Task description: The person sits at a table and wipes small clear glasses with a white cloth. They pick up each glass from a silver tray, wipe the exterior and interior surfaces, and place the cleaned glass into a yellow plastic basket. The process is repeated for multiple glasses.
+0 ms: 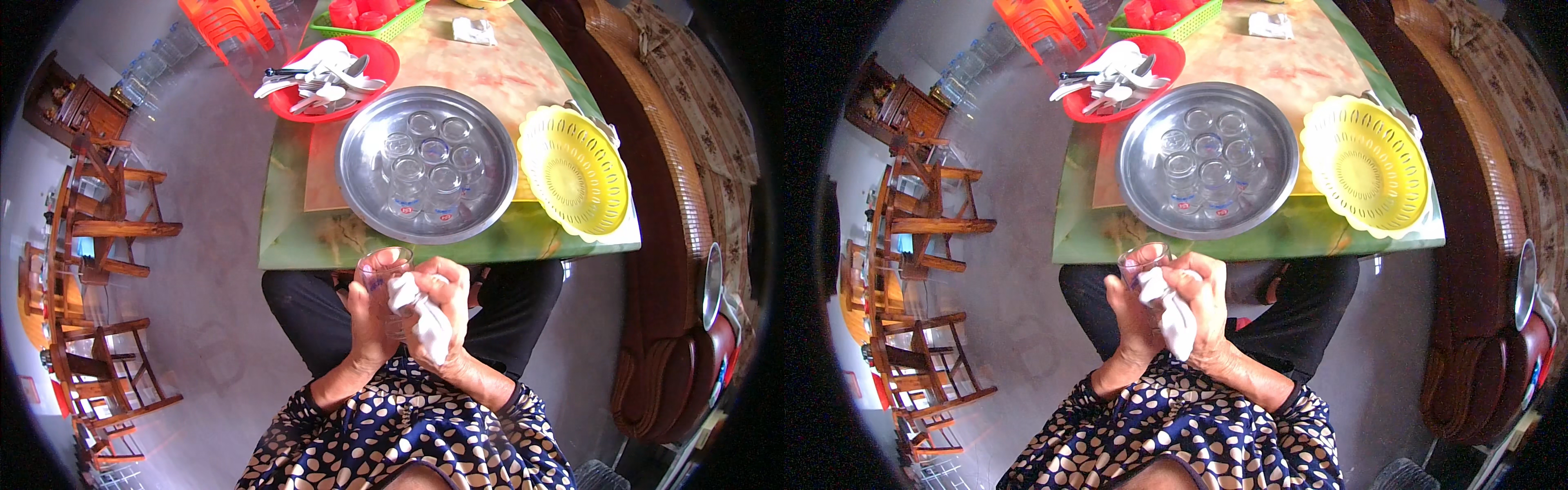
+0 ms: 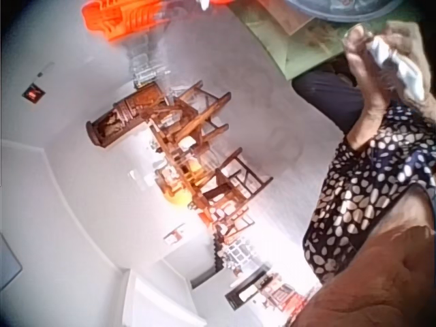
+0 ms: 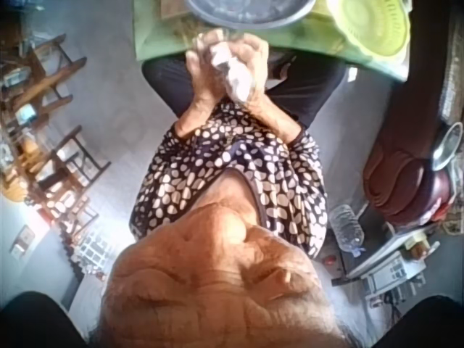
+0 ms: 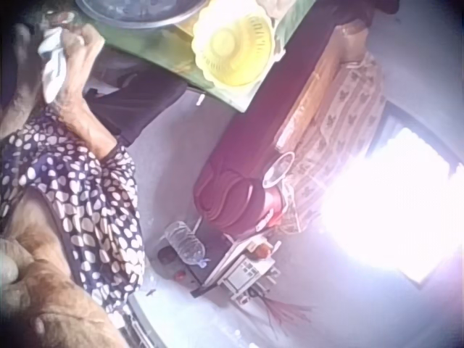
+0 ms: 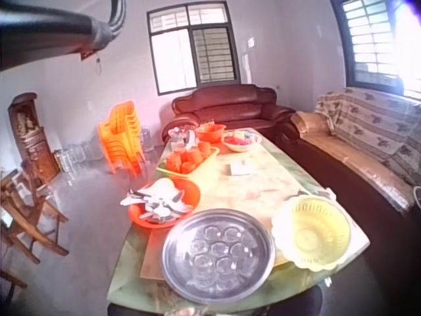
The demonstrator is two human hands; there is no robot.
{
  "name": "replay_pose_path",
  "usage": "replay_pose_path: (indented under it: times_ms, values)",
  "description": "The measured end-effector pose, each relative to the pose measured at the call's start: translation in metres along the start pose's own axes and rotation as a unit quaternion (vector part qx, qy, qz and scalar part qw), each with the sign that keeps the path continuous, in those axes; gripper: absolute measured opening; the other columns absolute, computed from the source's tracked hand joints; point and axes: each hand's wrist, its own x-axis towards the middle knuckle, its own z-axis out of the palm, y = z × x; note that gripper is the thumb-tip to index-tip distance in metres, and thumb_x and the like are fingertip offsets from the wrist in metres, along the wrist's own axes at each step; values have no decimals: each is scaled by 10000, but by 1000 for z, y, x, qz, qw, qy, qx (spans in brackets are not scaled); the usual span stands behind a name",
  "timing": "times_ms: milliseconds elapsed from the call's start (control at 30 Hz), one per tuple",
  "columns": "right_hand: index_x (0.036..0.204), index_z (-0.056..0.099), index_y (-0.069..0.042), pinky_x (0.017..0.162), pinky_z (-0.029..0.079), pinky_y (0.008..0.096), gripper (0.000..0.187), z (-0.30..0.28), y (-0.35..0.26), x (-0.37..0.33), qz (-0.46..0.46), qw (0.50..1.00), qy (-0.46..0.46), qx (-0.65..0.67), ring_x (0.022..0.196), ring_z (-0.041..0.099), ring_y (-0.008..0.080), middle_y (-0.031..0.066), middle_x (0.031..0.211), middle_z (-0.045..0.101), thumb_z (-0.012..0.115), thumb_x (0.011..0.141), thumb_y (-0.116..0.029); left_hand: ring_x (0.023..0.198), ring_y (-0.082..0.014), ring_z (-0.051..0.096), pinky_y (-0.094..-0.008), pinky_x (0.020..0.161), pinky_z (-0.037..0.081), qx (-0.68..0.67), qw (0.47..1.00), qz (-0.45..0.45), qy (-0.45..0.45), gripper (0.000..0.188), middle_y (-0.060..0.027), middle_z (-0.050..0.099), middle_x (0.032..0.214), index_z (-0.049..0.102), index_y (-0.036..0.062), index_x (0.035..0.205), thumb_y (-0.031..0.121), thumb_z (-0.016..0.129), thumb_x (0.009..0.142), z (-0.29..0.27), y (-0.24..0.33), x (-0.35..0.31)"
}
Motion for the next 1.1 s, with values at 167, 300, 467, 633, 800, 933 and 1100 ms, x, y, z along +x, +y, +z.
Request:
replay_pose_path:
  times_ms: [167,300,467,633,800,933,1100]
  values:
    - [1050,547,11,739,442,275,240,1,6,9,86,994,8,72,926,510,166,123,1096,488,552,928,-195,1060,-187,530,-343,920,447,184,983,10,-16,733,-80,520,1153,388,63,1282,576,602,805,7,5,0]
    - [938,581,8,669,448,284,154,-6,-1,26,281,951,-52,119,772,557,170,95,927,557,489,938,-116,1172,-226,487,-382,995,395,133,990,-34,-31,790,-107,474,1287,358,56,1341,619,543,819,3,4,-2]
    - [1018,579,4,745,467,336,165,-6,-6,26,184,976,-111,41,858,561,255,129,973,578,510,893,-79,1212,-232,443,-398,1029,354,99,994,45,-21,795,-116,457,1305,314,54,1392,632,440,862,16,6,2]
    - [1041,579,26,828,443,348,242,-6,-3,10,53,990,-128,5,952,547,290,178,1081,542,490,948,-179,1085,-243,509,-385,954,415,17,1000,26,1,798,-117,512,1183,372,35,1338,661,425,847,3,10,7]
    - [1021,585,41,840,436,325,281,-16,4,0,219,949,-199,112,973,547,229,170,1065,560,508,933,-214,1105,-263,492,-389,952,415,-3,1000,-6,-27,810,-136,519,1162,401,31,1298,686,440,823,-3,12,7]
    - [1172,538,11,864,415,313,374,-11,15,4,305,917,-146,209,975,529,212,128,1018,564,520,902,-247,1194,-247,443,-390,1019,349,4,996,-25,-90,860,-124,463,1274,391,-9,1310,674,477,795,-4,9,3]
    - [1117,551,10,821,426,287,385,1,9,11,396,863,-123,290,934,517,146,118,985,566,504,941,-330,1177,-267,454,-408,1024,348,60,997,22,-32,809,-149,469,1250,398,-8,1305,654,409,841,3,14,4]
